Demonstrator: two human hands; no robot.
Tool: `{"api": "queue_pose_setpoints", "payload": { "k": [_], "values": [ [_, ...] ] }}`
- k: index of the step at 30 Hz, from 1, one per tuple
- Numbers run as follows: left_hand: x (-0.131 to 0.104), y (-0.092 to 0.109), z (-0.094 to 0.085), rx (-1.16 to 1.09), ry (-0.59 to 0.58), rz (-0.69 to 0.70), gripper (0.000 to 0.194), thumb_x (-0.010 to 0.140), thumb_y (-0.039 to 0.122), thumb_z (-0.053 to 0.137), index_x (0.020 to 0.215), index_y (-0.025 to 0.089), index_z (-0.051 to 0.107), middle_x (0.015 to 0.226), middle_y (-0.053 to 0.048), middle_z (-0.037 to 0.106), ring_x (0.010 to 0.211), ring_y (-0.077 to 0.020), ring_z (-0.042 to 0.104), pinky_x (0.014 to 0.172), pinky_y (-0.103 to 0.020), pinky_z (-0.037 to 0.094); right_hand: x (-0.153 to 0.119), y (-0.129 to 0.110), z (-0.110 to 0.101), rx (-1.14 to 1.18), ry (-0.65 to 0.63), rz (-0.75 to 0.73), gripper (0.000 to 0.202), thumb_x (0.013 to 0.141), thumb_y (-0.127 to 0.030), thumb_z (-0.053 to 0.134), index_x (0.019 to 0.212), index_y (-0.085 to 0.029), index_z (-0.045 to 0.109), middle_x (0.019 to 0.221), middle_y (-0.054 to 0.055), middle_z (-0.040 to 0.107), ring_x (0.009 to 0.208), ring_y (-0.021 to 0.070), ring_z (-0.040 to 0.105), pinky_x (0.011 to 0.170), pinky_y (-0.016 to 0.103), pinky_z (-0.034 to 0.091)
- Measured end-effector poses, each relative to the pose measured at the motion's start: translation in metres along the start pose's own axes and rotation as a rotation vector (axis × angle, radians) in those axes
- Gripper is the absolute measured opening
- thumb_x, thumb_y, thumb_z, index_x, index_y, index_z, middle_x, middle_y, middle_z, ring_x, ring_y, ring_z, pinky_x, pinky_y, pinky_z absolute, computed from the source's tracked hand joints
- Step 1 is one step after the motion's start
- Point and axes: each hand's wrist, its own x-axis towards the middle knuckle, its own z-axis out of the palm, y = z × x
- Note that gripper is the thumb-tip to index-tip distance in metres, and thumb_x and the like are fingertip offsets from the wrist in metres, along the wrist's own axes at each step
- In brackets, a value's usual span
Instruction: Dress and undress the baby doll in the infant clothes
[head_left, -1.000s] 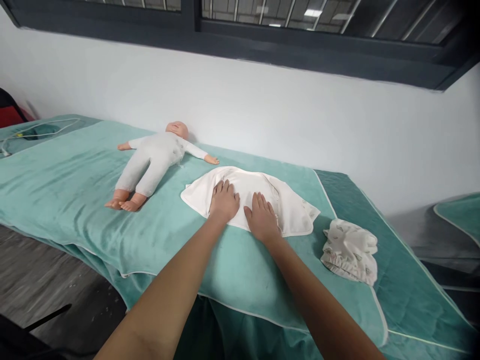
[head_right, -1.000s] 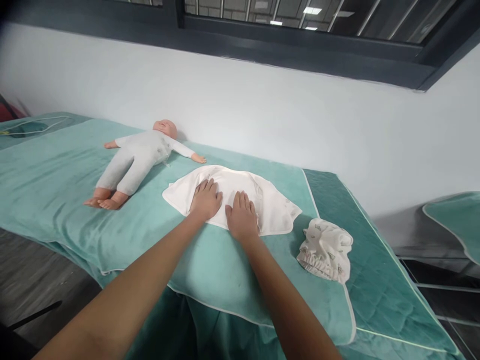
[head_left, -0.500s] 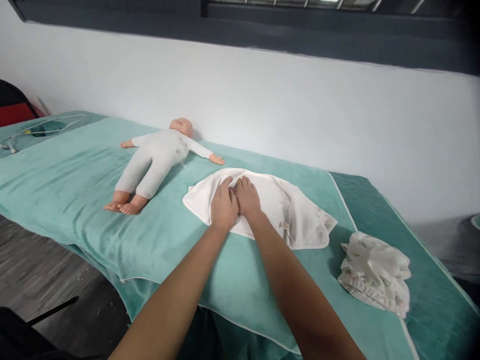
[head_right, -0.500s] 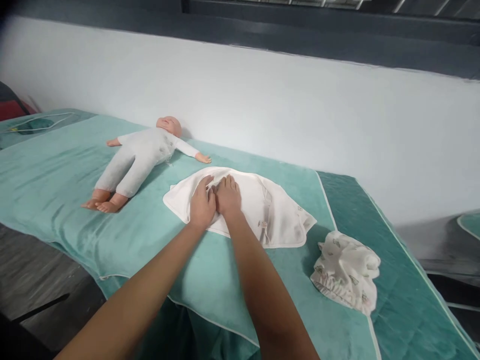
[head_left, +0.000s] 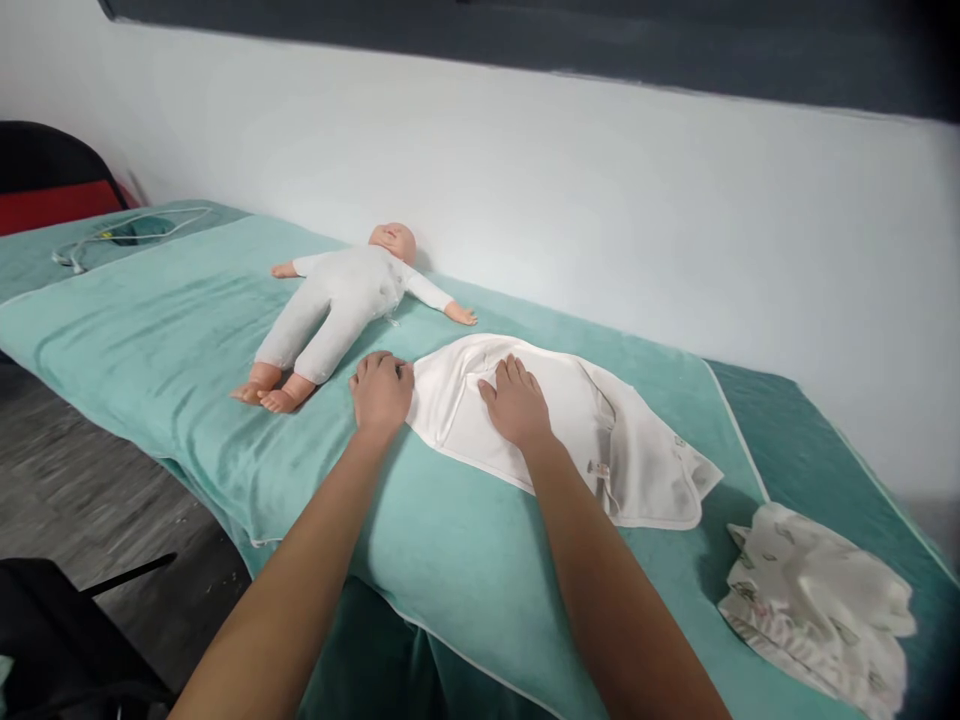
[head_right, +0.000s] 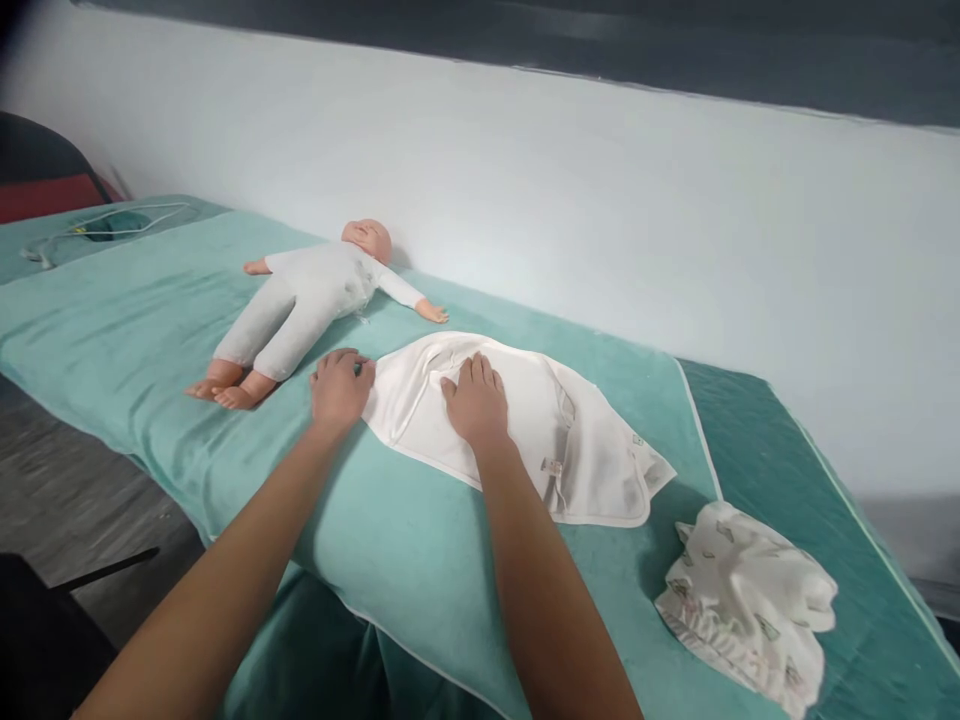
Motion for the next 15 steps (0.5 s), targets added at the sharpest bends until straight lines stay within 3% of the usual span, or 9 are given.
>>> {"api": "queue_pose_setpoints", "payload": {
  "k": [2, 5, 8, 11, 15],
  "values": [
    [0.001, 0.001, 0.002, -0.005, -0.016, 0.024, 0.011, 0.088, 0.03, 0.057, 0.092, 0.023, 0.064, 0.126, -0.011, 0.064, 0.123, -0.0348, 0.051, 0.103, -0.053, 0.035, 0.0, -0.001, -0.001, 0.005, -0.01, 0.005, 0.067, 0.103, -0.044, 0.023, 0.153, -0.001, 0.032, 0.164, 0.019, 0.021, 0.153, 0.0277, 0.018, 0.121, 0.041, 0.018],
    [0.0, -0.002, 0.003, -0.155, 0.001, 0.016, 0.008, 0.087, 0.031, 0.059, 0.09, 0.024, 0.062, 0.097, -0.006, 0.069, 0.099, -0.0282, 0.059, 0.093, -0.045, 0.039, 0.0, -0.001, -0.001, 0.011, -0.006, 0.008, 0.067, 0.103, -0.044, 0.023, 0.153, -0.001, 0.032, 0.164, 0.018, 0.022, 0.153, 0.0278, 0.018, 0.122, 0.041, 0.017],
    [0.006, -0.006, 0.004, -0.461, 0.056, -0.037, 0.009, 0.087, 0.032, 0.059, 0.088, 0.023, 0.06, 0.072, 0.001, 0.056, 0.072, -0.0188, 0.052, 0.074, -0.032, 0.038, -0.001, -0.002, -0.001, 0.009, -0.001, 0.001, 0.066, 0.103, -0.044, 0.023, 0.153, -0.002, 0.032, 0.164, 0.018, 0.022, 0.153, 0.0273, 0.018, 0.122, 0.042, 0.017],
    [0.02, -0.006, 0.006, -0.724, 0.122, -0.073, 0.009, 0.086, 0.029, 0.062, 0.084, 0.021, 0.058, 0.069, 0.004, 0.046, 0.066, -0.014, 0.044, 0.065, -0.026, 0.032, -0.002, -0.003, 0.0, 0.006, -0.002, -0.014, 0.066, 0.103, -0.044, 0.022, 0.153, -0.002, 0.032, 0.164, 0.018, 0.022, 0.153, 0.0265, 0.018, 0.122, 0.041, 0.017],
    [0.037, -0.006, 0.008, -0.9, 0.2, -0.14, 0.01, 0.085, 0.027, 0.064, 0.085, 0.018, 0.058, 0.074, 0.003, 0.047, 0.069, -0.012, 0.042, 0.065, -0.023, 0.031, -0.003, -0.004, 0.0, 0.018, 0.006, -0.022, 0.065, 0.103, -0.043, 0.023, 0.152, -0.002, 0.035, 0.164, 0.018, 0.024, 0.153, 0.0267, 0.02, 0.122, 0.041, 0.018]
  ]
}}
